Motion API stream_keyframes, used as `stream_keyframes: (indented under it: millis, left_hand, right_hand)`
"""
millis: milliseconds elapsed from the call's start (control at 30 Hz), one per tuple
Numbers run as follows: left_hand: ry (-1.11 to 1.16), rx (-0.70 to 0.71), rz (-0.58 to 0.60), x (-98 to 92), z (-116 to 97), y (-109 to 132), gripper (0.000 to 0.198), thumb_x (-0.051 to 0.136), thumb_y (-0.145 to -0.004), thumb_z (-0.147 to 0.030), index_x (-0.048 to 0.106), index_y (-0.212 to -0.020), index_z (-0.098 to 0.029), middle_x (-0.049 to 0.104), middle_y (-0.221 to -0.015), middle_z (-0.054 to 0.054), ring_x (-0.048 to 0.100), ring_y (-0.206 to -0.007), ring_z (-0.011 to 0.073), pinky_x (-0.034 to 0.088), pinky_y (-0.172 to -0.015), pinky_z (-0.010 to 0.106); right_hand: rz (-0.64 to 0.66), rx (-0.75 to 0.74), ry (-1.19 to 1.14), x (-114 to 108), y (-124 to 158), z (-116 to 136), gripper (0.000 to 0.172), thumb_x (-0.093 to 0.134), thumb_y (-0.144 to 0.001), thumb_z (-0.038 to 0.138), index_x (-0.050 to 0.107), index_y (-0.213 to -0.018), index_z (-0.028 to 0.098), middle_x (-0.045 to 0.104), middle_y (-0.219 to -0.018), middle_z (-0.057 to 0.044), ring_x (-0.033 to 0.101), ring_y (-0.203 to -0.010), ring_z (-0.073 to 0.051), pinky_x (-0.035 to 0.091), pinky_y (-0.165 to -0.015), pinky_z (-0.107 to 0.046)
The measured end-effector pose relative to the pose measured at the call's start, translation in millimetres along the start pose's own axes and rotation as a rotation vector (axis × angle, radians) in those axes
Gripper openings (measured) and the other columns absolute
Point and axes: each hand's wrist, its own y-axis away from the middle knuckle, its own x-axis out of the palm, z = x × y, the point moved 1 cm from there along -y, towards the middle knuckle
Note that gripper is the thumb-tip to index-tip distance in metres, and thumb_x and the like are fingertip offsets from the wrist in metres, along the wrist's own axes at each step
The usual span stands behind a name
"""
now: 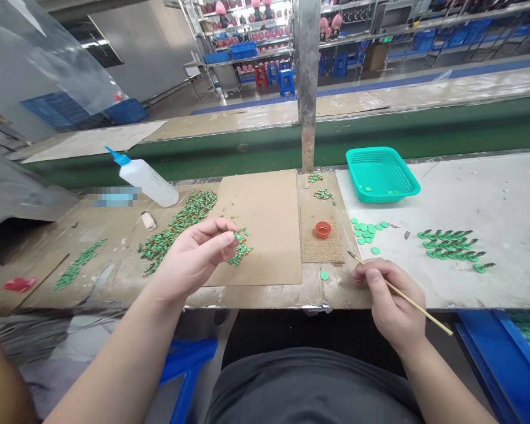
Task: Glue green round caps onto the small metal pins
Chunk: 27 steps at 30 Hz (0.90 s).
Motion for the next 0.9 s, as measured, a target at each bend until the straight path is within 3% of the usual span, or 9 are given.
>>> stream_keyframes:
  millis: [200,300,367,433,500,600,700,767,900]
  left_hand:
    - [0.064,0.050,0.058,55.3,-5.4,19.2,0.050,0.102,-0.086,-0.071,0.084,-0.090,-0.024,0.071,-0.070,0.004,0.058,-0.058,0.0143,0.051,-0.052,0.027]
    - [-0.017,0.096,0.067,82.1,5.3,22.7,0.036,0.104,-0.087,-0.059,0.087,-0.088,-0.027,0.080,-0.080,0.004,0.072,-0.069,0.0177,0.061,-0.061,0.027]
    - [-0.126,0.158,0.070,98.1,14.4,22.9,0.028,0.097,-0.095,-0.055,0.088,-0.091,-0.029,0.085,-0.090,0.004,0.080,-0.080,0.0200,0.067,-0.071,0.028]
    - [-0.233,0.231,0.086,111.3,22.4,21.4,0.023,0.087,-0.103,-0.053,0.088,-0.095,-0.031,0.088,-0.096,0.002,0.082,-0.084,0.0194,0.067,-0.077,0.027]
    - [-0.305,0.293,0.114,121.1,28.0,18.2,0.021,0.079,-0.108,-0.048,0.088,-0.098,-0.032,0.087,-0.098,0.000,0.081,-0.085,0.0173,0.065,-0.078,0.026]
    - [-0.385,0.389,0.172,130.2,32.3,11.8,0.019,0.074,-0.114,-0.041,0.086,-0.102,-0.032,0.086,-0.098,-0.003,0.079,-0.088,0.0156,0.062,-0.081,0.025]
    - [-0.449,0.488,0.215,134.6,34.5,6.6,0.016,0.071,-0.117,-0.035,0.083,-0.107,-0.031,0.085,-0.099,-0.003,0.079,-0.090,0.0153,0.060,-0.084,0.027]
    - [-0.472,0.531,0.233,136.5,35.5,4.6,0.014,0.070,-0.118,-0.032,0.081,-0.110,-0.031,0.084,-0.100,-0.004,0.078,-0.090,0.0153,0.060,-0.086,0.028]
    - [-0.503,0.579,0.277,139.6,36.2,3.0,0.011,0.070,-0.118,-0.026,0.079,-0.114,-0.031,0.084,-0.102,-0.003,0.079,-0.093,0.0163,0.061,-0.091,0.031]
  right_hand:
    - [0.001,0.055,0.065,-3.5,0.2,3.9,0.034,0.061,-0.125,0.042,0.084,-0.107,0.024,0.087,-0.086,-0.004,0.084,-0.074,-0.019,0.072,-0.069,-0.029]
    - [0.100,0.011,0.208,-15.3,-4.4,1.4,0.021,0.063,-0.122,0.032,0.083,-0.124,0.025,0.093,-0.106,-0.008,0.091,-0.098,-0.024,0.078,-0.092,-0.038]
    - [0.198,-0.043,0.251,-24.5,-9.7,0.7,0.033,0.059,-0.121,0.022,0.079,-0.146,0.025,0.092,-0.132,-0.012,0.090,-0.123,-0.027,0.076,-0.112,-0.047]
    - [0.272,-0.078,0.246,-32.3,-15.4,2.0,0.049,0.052,-0.119,0.013,0.072,-0.163,0.025,0.089,-0.144,-0.014,0.086,-0.134,-0.027,0.073,-0.119,-0.052]
    - [0.304,-0.078,0.228,-36.7,-20.0,5.2,0.055,0.050,-0.120,0.011,0.070,-0.168,0.026,0.089,-0.144,-0.013,0.087,-0.132,-0.026,0.074,-0.119,-0.052]
    - [0.249,-0.047,0.198,-36.0,-23.6,11.8,0.042,0.061,-0.120,0.015,0.078,-0.156,0.026,0.091,-0.141,-0.011,0.090,-0.125,-0.025,0.076,-0.115,-0.047]
    - [0.115,0.030,0.077,-29.5,-23.9,15.6,0.026,0.071,-0.117,0.015,0.078,-0.139,0.028,0.093,-0.132,-0.007,0.094,-0.107,-0.021,0.080,-0.096,-0.038]
    - [0.039,0.063,-0.037,-24.8,-23.7,15.0,0.033,0.076,-0.116,0.014,0.069,-0.144,0.031,0.094,-0.125,-0.003,0.094,-0.096,-0.019,0.080,-0.084,-0.033]
    - [0.045,0.031,-0.088,-19.5,-24.0,7.9,0.038,0.075,-0.117,0.013,0.067,-0.151,0.030,0.091,-0.133,-0.005,0.095,-0.108,-0.021,0.084,-0.094,-0.037]
